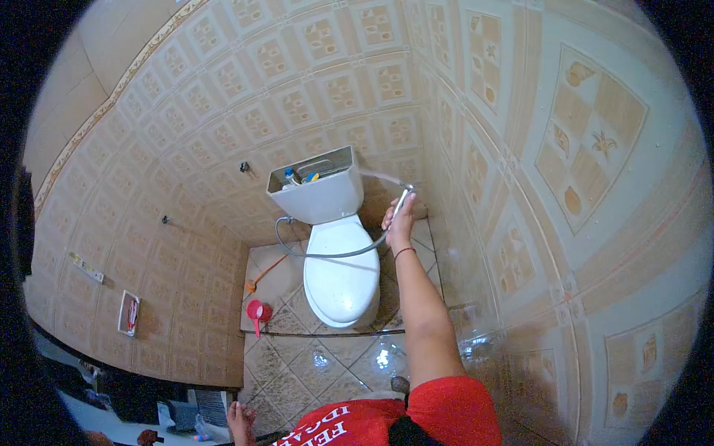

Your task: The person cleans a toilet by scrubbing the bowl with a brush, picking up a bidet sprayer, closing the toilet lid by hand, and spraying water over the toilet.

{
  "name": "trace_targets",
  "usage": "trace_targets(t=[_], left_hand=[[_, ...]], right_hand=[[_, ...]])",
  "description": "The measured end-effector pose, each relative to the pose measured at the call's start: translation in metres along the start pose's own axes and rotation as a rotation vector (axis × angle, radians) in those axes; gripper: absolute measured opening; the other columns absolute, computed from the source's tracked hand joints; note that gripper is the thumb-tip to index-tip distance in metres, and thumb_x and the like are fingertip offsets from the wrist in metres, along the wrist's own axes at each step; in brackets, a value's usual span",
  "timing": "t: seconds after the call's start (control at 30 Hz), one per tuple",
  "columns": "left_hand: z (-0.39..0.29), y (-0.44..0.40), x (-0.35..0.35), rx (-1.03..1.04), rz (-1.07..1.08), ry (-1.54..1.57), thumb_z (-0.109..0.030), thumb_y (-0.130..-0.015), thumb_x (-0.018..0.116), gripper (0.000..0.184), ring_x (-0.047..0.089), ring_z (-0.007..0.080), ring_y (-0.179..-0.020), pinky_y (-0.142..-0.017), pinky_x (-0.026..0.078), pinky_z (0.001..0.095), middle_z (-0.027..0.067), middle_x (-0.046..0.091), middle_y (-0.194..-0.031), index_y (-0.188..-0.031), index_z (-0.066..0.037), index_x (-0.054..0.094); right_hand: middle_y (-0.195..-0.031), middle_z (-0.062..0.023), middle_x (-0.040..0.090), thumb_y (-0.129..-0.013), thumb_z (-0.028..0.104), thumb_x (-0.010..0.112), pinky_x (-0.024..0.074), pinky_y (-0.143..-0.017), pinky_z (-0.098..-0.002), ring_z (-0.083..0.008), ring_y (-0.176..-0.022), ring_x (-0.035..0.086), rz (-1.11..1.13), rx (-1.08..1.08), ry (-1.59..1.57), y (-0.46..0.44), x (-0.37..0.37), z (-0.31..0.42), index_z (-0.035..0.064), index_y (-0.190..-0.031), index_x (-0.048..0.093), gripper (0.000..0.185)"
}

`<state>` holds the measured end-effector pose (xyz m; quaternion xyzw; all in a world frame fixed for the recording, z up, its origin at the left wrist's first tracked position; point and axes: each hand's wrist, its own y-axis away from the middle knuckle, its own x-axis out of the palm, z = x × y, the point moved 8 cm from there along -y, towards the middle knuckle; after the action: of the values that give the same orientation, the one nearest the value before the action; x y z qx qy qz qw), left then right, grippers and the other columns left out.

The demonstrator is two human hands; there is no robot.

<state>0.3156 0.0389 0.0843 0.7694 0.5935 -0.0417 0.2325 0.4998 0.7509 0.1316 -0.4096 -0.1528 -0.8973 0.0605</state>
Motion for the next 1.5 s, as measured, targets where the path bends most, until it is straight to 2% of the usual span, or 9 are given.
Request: trace_targets(t=[0.07,0.2,0.3,0.4,0.53,0.97,1.2,1.33,1.5], left_hand=[[-0.003,0.001,0.004,-0.018,-0.005,-0.013,-0.033,-0.084,0.054,0.049,0.039,0.0112,-0.054,-0.052,0.04,0.0268,0.0023,0.045,-0.067,-0.12,-0.002,0.042],[-0.005,0.004,0.008,-0.113,-0.132,0.097,-0.027,-0.086,0.052,0.036,0.056,0.0154,-0.067,-0.053,0.046,0.0253,0.006,0.053,-0.09,-0.114,-0.006,0.042],[-0.064,0.035,0.035,0.055,-0.091,-0.077,-0.036,-0.084,0.054,0.048,0.045,0.0125,-0.058,-0.053,0.041,0.0259,0.0024,0.048,-0.068,-0.117,-0.002,0.045],[-0.032,0.015,0.026,0.088,-0.022,-0.08,-0.037,-0.084,0.053,0.048,0.047,0.0133,-0.06,-0.055,0.042,0.0256,0.0034,0.051,-0.07,-0.116,-0.002,0.046],[-0.023,0.001,0.024,0.079,0.004,-0.071,-0.038,-0.084,0.053,0.048,0.047,0.0131,-0.059,-0.054,0.041,0.0253,0.0039,0.052,-0.07,-0.115,-0.002,0.047],[-0.036,0.008,0.035,0.08,0.008,-0.146,-0.036,-0.084,0.052,0.046,0.037,0.0105,-0.048,-0.043,0.032,0.0244,0.0019,0.046,-0.062,-0.115,-0.001,0.048],[-0.016,-0.004,0.036,0.037,-0.007,0.0,-0.032,-0.084,0.054,0.048,0.038,0.0101,-0.048,-0.045,0.035,0.0249,0.0021,0.046,-0.062,-0.119,-0.001,0.046],[-0.028,0.012,0.041,0.013,-0.056,0.039,-0.031,-0.083,0.056,0.049,0.037,0.0093,-0.048,-0.046,0.037,0.025,0.0015,0.044,-0.059,-0.121,-0.001,0.044],[-0.029,0.011,0.041,-0.003,-0.008,0.017,-0.032,-0.083,0.056,0.051,0.037,0.0089,-0.049,-0.048,0.038,0.0248,0.0014,0.043,-0.059,-0.122,-0.001,0.042]], right_hand=[[-0.045,0.0008,0.035,-0.081,0.064,0.031,0.0263,-0.03,-0.0232,-0.0098,-0.032,0.032,0.019,0.001,0.017,-0.003,0.002,0.001,0.0113,-0.075,0.041,0.054],[-0.046,0.0004,0.035,-0.082,0.063,0.031,0.0273,-0.029,-0.0232,-0.0093,-0.033,0.033,0.048,-0.004,0.042,-0.006,0.003,0.002,0.0103,-0.076,0.041,0.054],[-0.046,0.0002,0.035,-0.082,0.063,0.03,0.0273,-0.029,-0.0233,-0.0094,-0.032,0.033,0.018,-0.019,0.035,-0.007,-0.009,0.003,0.0102,-0.075,0.041,0.054],[-0.046,0.0,0.035,-0.081,0.064,0.03,0.0271,-0.029,-0.0234,-0.0099,-0.032,0.033,0.033,0.105,0.186,-0.01,-0.023,-0.014,0.0101,-0.075,0.04,0.055],[-0.045,0.0,0.035,-0.081,0.064,0.029,0.0271,-0.029,-0.0238,-0.0105,-0.032,0.034,0.007,0.003,0.002,-0.01,-0.024,-0.003,0.0102,-0.075,0.04,0.055],[-0.045,0.0003,0.034,-0.081,0.064,0.03,0.0266,-0.029,-0.0238,-0.0099,-0.032,0.032,0.018,-0.007,-0.046,-0.007,-0.018,0.003,0.0106,-0.075,0.04,0.055],[-0.045,-0.0001,0.034,-0.081,0.064,0.03,0.0259,-0.029,-0.0244,-0.0105,-0.032,0.032,0.02,0.051,0.157,-0.006,-0.03,-0.009,0.0101,-0.075,0.04,0.055],[-0.044,0.0,0.035,-0.081,0.064,0.03,0.0252,-0.029,-0.0235,-0.0106,-0.032,0.033,-0.066,-0.008,-0.074,-0.007,-0.037,-0.01,0.0112,-0.073,0.041,0.055],[-0.045,-0.0004,0.035,-0.082,0.062,0.031,0.0255,-0.029,-0.0247,-0.0112,-0.032,0.034,-0.024,0.066,0.04,-0.001,-0.046,-0.026,0.0096,-0.074,0.041,0.054]])
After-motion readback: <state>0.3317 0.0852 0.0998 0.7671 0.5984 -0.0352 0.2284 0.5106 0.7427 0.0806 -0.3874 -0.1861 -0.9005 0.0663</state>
